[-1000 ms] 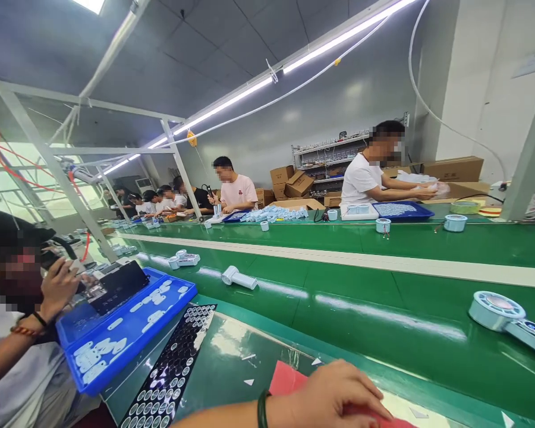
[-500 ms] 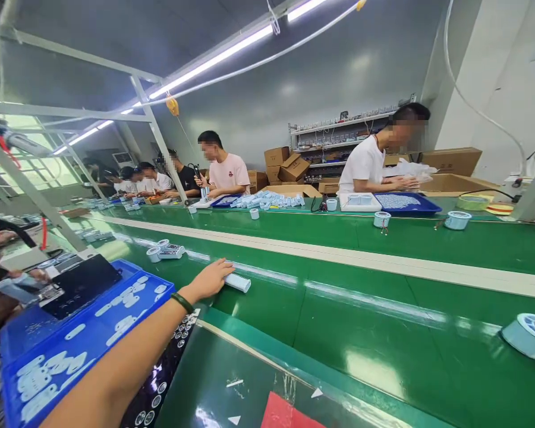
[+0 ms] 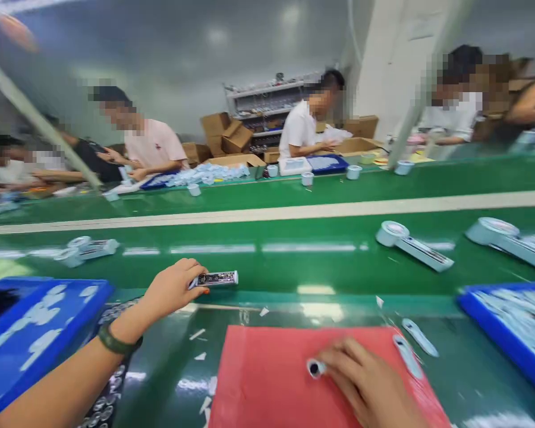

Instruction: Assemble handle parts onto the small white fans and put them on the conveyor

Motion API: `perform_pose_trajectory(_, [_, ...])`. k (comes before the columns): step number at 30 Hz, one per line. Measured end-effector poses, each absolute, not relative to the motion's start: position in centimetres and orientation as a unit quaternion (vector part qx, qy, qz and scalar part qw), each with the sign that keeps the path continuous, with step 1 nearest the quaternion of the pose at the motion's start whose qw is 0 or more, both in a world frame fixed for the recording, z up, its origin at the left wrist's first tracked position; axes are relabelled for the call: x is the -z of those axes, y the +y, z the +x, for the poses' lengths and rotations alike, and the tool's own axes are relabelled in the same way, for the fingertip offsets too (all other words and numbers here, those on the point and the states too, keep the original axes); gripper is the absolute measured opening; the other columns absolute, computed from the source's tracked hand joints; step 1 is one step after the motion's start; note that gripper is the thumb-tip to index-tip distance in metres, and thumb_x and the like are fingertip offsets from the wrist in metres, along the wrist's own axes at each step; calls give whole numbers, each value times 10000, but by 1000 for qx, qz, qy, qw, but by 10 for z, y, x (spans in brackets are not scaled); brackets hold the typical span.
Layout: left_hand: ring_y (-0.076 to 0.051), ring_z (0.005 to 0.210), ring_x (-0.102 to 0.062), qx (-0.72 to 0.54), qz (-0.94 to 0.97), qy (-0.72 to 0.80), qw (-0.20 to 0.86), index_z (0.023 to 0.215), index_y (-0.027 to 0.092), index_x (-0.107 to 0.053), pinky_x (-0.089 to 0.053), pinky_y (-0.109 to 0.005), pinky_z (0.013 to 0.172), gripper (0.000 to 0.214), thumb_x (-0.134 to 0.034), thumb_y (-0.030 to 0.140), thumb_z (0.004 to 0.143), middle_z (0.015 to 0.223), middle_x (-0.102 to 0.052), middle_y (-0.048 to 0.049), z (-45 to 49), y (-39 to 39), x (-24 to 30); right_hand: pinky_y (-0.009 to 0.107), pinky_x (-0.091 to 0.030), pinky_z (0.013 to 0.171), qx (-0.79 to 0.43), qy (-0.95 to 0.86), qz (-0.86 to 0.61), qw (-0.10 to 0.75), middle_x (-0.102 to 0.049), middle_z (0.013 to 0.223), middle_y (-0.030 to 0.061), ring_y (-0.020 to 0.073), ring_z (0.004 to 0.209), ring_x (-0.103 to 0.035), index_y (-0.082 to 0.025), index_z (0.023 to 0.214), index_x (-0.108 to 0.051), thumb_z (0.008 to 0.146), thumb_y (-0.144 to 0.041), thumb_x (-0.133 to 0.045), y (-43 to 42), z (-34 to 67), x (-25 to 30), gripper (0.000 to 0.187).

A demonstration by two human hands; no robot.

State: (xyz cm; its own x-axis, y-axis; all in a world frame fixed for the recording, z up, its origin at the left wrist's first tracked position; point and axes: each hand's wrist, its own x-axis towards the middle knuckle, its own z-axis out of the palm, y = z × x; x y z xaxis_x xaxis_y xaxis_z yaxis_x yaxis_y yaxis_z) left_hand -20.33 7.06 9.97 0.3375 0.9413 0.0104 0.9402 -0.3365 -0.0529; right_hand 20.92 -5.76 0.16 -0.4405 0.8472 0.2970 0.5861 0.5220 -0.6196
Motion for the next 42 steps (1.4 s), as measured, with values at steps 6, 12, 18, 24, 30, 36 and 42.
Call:
perform_pose_trajectory(6, [-256,970,-535,12,-919,-389,-55,1078,221,-607,-470,-402,802,244,-658,336,869,1039,-602,-59,-61,-7,-89,315,-477,698,-256,-728,-509,381,-602,963,48,200,798,-590,-246,1201,-577,1042,-235,-418,-80,207,-47,225])
perform_pose_trajectory(12, [-271,966,-518,53,-917,-379,-111,1063,206,-615,-458,-450,839,306,-702,397,841,1041,-609,-70,-23,-27,-71,342,-414,669,-228,-754,-523,324,-583,953,48,221,792,-551,-211,1109,-577,1013,-212,-389,-95,199,-53,211])
perform_pose_trajectory(18, [-222,1021,-524,182,-899,-323,-232,1124,228,-592,-423,-404,909,259,-660,315,890,1111,-619,-50,-30,-25,-77,389,-433,713,-168,-783,-501,328,-574,941,73,257,840,-545,-166,1084,-597,980,-164,-375,-85,177,-47,246])
perform_pose_trajectory(24, [-200,924,-526,201,-882,-342,-256,1000,229,-651,-413,-374,822,110,-555,235,947,967,-632,-32,-26,-30,-74,382,-442,717,-203,-781,-496,320,-577,931,58,250,849,-543,-184,1087,-622,968,-128,-449,-86,179,-54,218])
perform_pose_trajectory(30, [-173,889,-545,209,-860,-370,-282,934,237,-685,-436,-336,780,100,-610,173,916,915,-626,-15,-25,-28,-72,393,-433,885,-286,-709,-510,394,-577,1115,46,241,1055,-546,-222,992,-638,989,-123,-538,-82,175,-40,141])
perform_pose_trajectory(36, [-193,981,-588,209,-873,-352,-265,932,230,-674,-506,-374,855,72,-658,179,884,982,-648,-23,-27,-40,-75,325,-444,906,-421,-669,-478,383,-611,1092,-21,189,1029,-567,-257,1073,-629,931,-18,-636,-81,183,-35,279])
perform_pose_trajectory(42, [-257,1170,-559,197,-892,-371,-166,1138,224,-614,-497,-516,1024,227,-572,172,921,1152,-662,-66,-23,-68,-69,376,-385,960,-359,-737,-483,309,-615,1127,-32,210,1065,-527,-320,1269,-599,913,-27,-719,-91,187,-46,477])
